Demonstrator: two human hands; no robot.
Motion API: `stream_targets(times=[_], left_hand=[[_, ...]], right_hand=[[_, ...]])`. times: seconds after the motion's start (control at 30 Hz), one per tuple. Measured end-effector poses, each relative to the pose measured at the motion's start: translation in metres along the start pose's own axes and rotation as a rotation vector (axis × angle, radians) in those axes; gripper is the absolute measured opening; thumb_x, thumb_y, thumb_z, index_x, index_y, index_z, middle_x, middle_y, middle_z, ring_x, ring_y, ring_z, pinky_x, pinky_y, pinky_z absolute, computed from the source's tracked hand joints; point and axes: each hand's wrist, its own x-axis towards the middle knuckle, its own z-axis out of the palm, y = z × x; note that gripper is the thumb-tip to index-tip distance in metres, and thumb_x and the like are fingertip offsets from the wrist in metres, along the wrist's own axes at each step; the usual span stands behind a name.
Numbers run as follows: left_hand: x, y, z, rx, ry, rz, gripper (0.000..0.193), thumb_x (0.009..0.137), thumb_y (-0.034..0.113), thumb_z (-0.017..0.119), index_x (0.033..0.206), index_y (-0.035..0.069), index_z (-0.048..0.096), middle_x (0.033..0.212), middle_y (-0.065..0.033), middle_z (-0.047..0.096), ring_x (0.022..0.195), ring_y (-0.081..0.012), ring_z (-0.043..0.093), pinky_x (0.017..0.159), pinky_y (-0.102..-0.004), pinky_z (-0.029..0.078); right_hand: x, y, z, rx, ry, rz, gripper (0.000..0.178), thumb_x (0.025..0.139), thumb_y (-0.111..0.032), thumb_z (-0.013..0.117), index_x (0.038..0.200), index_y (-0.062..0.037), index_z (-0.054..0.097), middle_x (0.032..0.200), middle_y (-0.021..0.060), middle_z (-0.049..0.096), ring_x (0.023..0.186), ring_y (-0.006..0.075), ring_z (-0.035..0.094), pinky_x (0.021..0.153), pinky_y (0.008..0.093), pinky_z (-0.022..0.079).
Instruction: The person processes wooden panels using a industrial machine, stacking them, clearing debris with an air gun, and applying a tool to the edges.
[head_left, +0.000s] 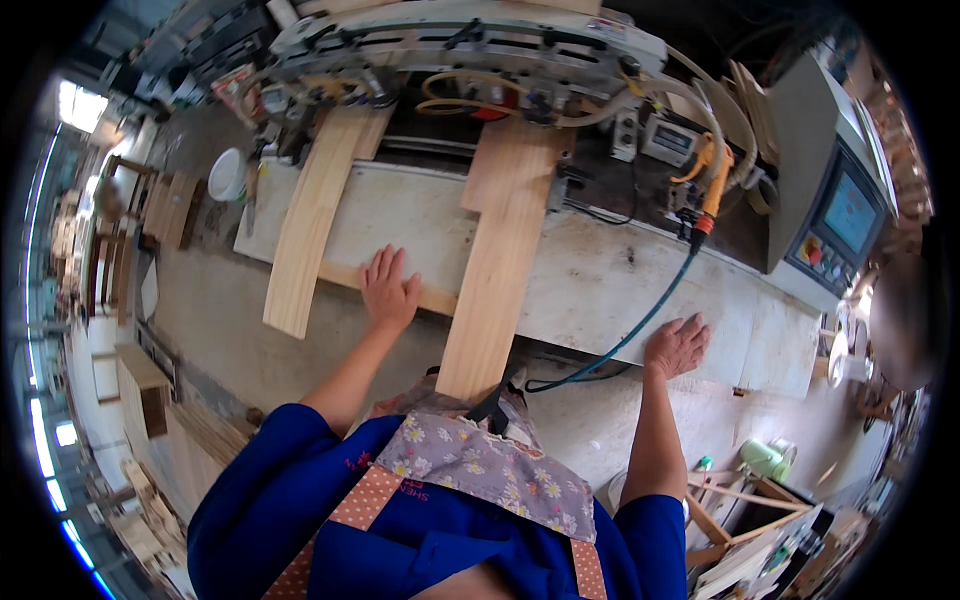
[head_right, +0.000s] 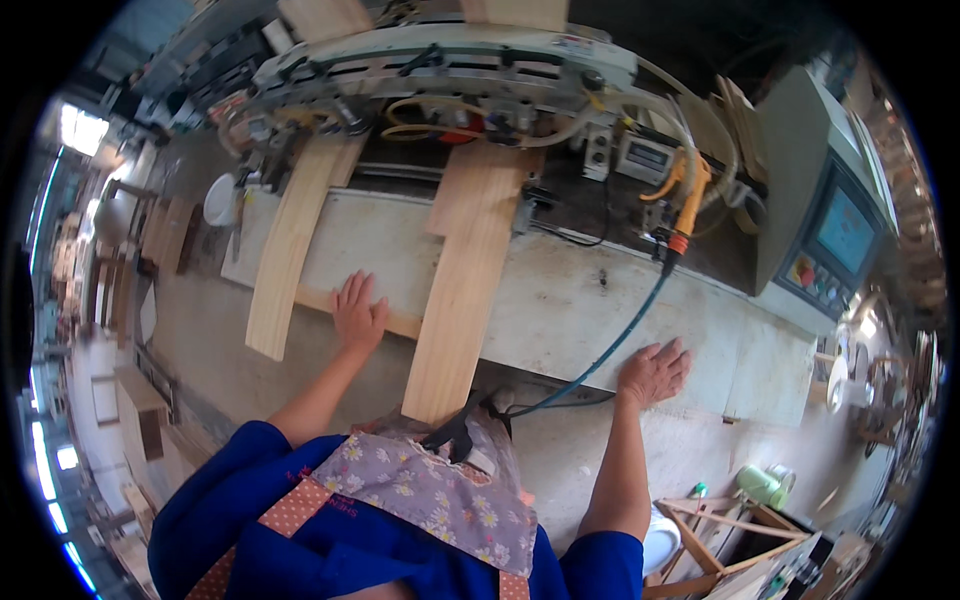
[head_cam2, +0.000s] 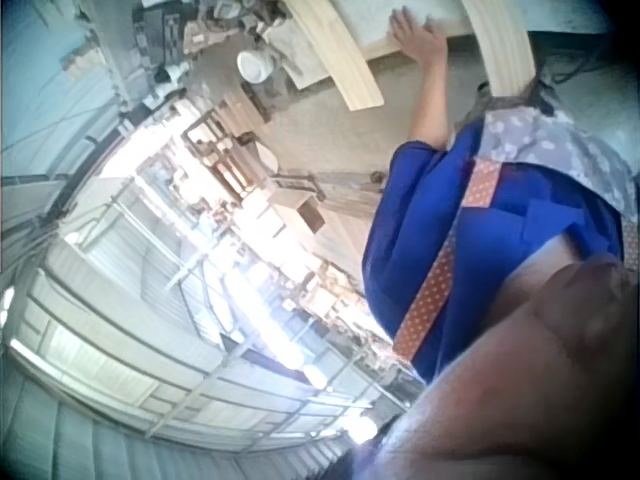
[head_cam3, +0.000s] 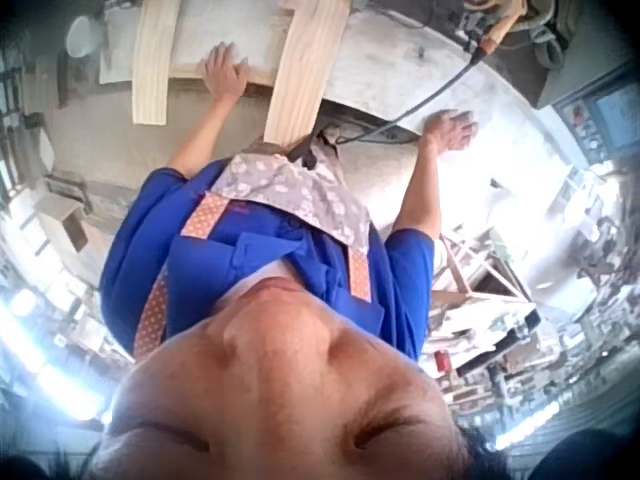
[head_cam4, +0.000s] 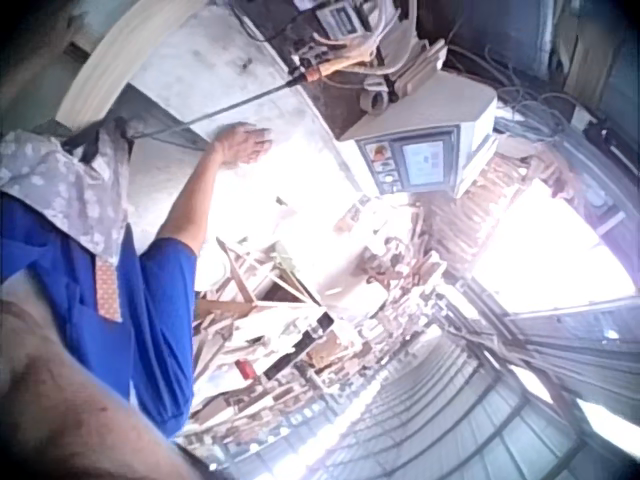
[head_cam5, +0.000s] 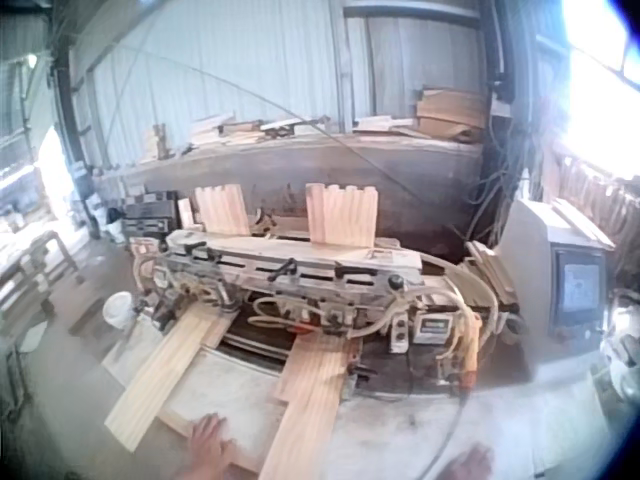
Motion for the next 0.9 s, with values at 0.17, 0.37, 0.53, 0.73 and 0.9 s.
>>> stream_targets(times=[0.17, 0.37, 0.53, 0.73, 0.9], left_hand=[[-0.001, 0.003, 0.004, 0.013, 0.07, -0.02, 0.051, 0.09, 0.036, 0.052, 0.134, 0.011, 0.054, 0.143, -0.0131, 0.048, 0.134, -0.0322, 0.039, 0.113, -0.0539, 0.023], [0.001, 0.008, -0.004, 0.021, 0.03, -0.05, 0.052, 0.091, 0.037, 0.05, 0.136, 0.011, 0.052, 0.144, -0.0138, 0.046, 0.136, -0.0314, 0.037, 0.114, -0.0515, 0.021], [0.003, 0.01, -0.007, 0.014, 0.035, -0.036, 0.052, 0.091, 0.035, 0.049, 0.136, 0.008, 0.05, 0.143, -0.0164, 0.045, 0.134, -0.0321, 0.038, 0.111, -0.052, 0.023], [0.003, 0.008, -0.006, -0.022, -0.014, -0.051, 0.06, 0.092, 0.042, 0.049, 0.141, 0.005, 0.045, 0.147, -0.0177, 0.04, 0.139, -0.0313, 0.033, 0.115, -0.0522, 0.018], [0.003, -0.017, -0.027, -0.404, -0.186, 0.025, 0.068, 0.093, 0.042, 0.052, 0.144, 0.0, 0.036, 0.151, -0.0217, 0.033, 0.145, -0.0364, 0.023, 0.117, -0.0532, 0.014]], right_hand=[[0.003, 0.005, 0.001, -0.022, -0.046, -0.046, 0.05, 0.094, -0.036, 0.046, 0.14, -0.0158, 0.045, 0.146, 0.0174, 0.042, 0.137, 0.0311, 0.037, 0.108, 0.0469, 0.03], [0.003, 0.013, 0.007, 0.039, -0.07, -0.041, 0.054, 0.095, -0.041, 0.043, 0.144, -0.0196, 0.043, 0.151, 0.0175, 0.037, 0.14, 0.0312, 0.032, 0.111, 0.0463, 0.027], [0.027, 0.021, -0.004, 0.365, -0.316, 0.082, 0.064, 0.093, -0.04, 0.05, 0.146, -0.0073, 0.038, 0.149, 0.0183, 0.04, 0.138, 0.0314, 0.037, 0.111, 0.0436, 0.029], [-0.016, -0.056, -0.096, 0.894, -0.187, -0.283, 0.069, 0.096, -0.03, 0.058, 0.149, 0.0032, 0.028, 0.153, 0.0211, 0.034, 0.139, 0.0357, 0.035, 0.115, 0.0396, 0.026], [-0.165, -0.181, -0.131, 0.574, -0.307, -0.68, 0.074, 0.095, -0.032, 0.056, 0.153, -0.003, 0.021, 0.159, 0.0231, 0.018, 0.149, 0.0367, 0.012, 0.12, 0.0474, 0.01]])
